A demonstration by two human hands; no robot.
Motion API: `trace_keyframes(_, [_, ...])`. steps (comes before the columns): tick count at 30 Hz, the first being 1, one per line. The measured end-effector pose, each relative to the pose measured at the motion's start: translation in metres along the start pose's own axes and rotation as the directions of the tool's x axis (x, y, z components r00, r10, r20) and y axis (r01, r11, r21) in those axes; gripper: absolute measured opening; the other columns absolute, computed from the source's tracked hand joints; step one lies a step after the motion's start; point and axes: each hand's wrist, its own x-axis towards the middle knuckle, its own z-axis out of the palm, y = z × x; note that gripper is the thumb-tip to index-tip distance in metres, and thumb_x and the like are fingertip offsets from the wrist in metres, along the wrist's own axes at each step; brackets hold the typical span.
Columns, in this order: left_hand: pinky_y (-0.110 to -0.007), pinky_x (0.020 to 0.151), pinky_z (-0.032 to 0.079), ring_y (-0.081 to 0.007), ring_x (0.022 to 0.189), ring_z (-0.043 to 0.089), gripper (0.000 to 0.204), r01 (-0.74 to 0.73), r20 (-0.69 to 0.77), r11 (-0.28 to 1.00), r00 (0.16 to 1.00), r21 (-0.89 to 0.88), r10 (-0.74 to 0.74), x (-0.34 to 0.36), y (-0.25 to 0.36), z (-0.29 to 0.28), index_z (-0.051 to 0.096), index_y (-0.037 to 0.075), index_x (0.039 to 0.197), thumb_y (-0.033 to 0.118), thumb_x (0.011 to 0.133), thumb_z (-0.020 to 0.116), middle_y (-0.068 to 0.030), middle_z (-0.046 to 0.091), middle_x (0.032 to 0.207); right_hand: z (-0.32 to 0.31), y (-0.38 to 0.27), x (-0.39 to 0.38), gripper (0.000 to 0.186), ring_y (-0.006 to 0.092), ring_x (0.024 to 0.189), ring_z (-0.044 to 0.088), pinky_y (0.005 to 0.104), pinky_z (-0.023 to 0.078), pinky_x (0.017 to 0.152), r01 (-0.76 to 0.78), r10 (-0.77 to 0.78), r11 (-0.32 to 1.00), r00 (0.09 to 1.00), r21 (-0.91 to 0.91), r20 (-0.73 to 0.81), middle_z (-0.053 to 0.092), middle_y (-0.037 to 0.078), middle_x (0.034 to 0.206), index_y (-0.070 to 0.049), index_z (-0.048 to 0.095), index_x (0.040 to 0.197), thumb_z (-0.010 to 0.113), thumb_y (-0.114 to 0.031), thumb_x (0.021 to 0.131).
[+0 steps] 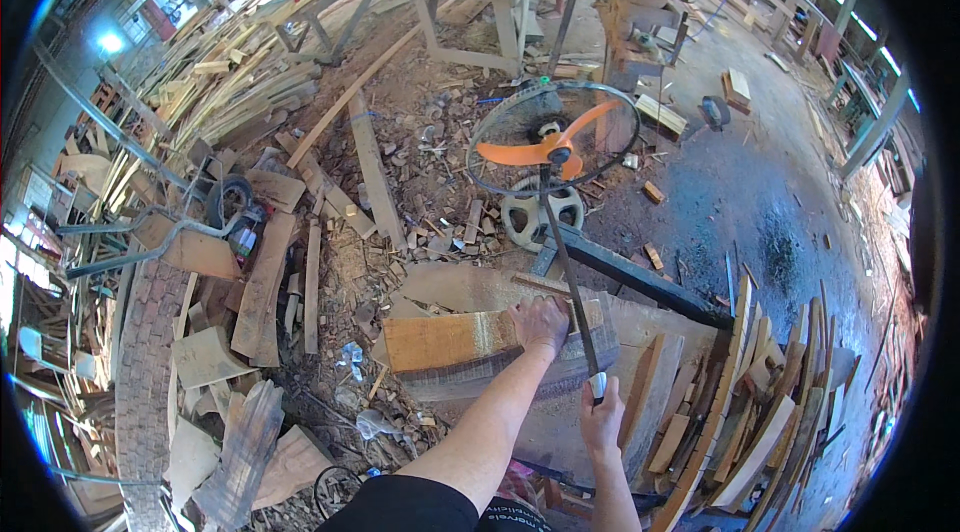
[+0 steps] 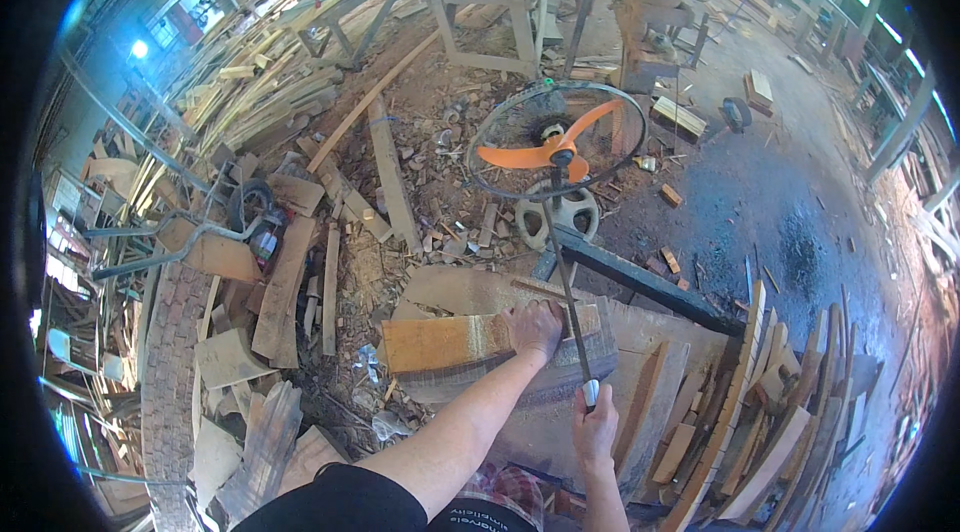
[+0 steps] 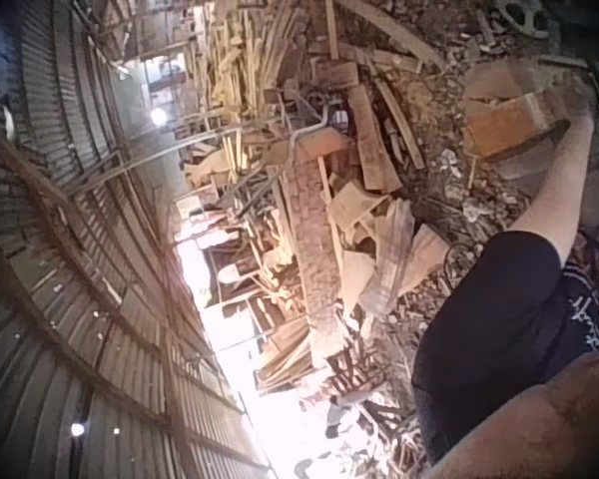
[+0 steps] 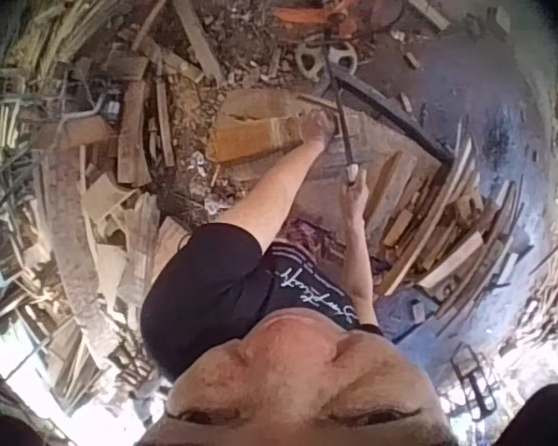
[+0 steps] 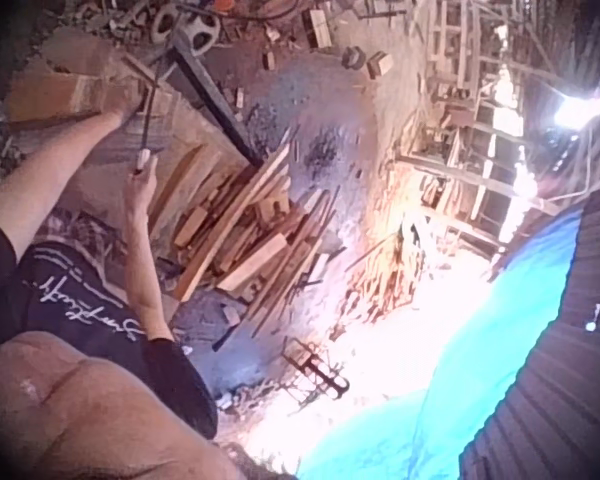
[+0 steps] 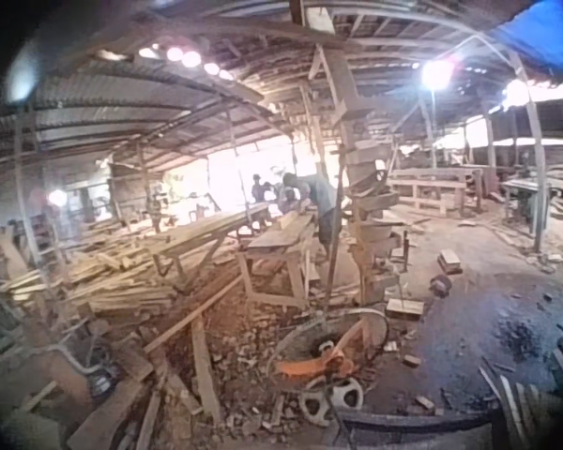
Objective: The person holds a piece of wood on a workbench and cuts it using a handsaw.
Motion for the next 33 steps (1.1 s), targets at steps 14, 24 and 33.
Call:
trace_keyframes(14, [-0.046, 0.091, 0.032, -0.0247, 0.094, 0.058, 0.037, -0.014, 0.002, 1.0, 1.0, 0.022, 0.014, 0.001, 0.0, -0.001, 0.073, 0.011, 0.077, 0.032, 0.09, 0.046, -0.0078, 0.07, 0.086, -0.007, 0.006, -0.018, 0.019, 0.0415, 0.064, 0.058, 0.0442, 0.044, 0.056, -0.079, 0.079, 0.996, 0.997, 0.045, -0.004, 0.056, 0.02, 0.069, -0.003, 0.047, 0.088, 0.062, -0.015, 0.09])
trace_keyframes(24, [-0.047, 0.09, 0.033, -0.0257, 0.093, 0.059, 0.037, -0.01, -0.006, 1.0, 1.0, -0.024, 0.01, -0.001, 0.004, -0.009, 0.073, 0.01, 0.077, 0.03, 0.089, 0.045, -0.0088, 0.07, 0.087, -0.05, -0.003, -0.095, 0.016, 0.0257, 0.059, 0.057, 0.0379, 0.043, 0.055, -0.111, 0.114, 0.991, 0.993, 0.069, -0.031, 0.055, 0.013, 0.067, -0.003, 0.048, 0.09, 0.061, -0.012, 0.09])
trace_keyframes(33, [-0.046, 0.088, 0.034, -0.0252, 0.09, 0.06, 0.031, -0.002, -0.038, 1.0, 0.999, -0.019, 0.001, 0.0, -0.008, -0.002, 0.072, 0.01, 0.08, 0.028, 0.089, 0.048, -0.0089, 0.07, 0.082, -0.024, 0.006, -0.056, 0.02, 0.0298, 0.055, 0.055, 0.0383, 0.043, 0.053, -0.114, 0.112, 0.992, 0.993, 0.055, 0.025, 0.054, 0.016, 0.064, -0.003, 0.046, 0.085, 0.062, -0.013, 0.089])
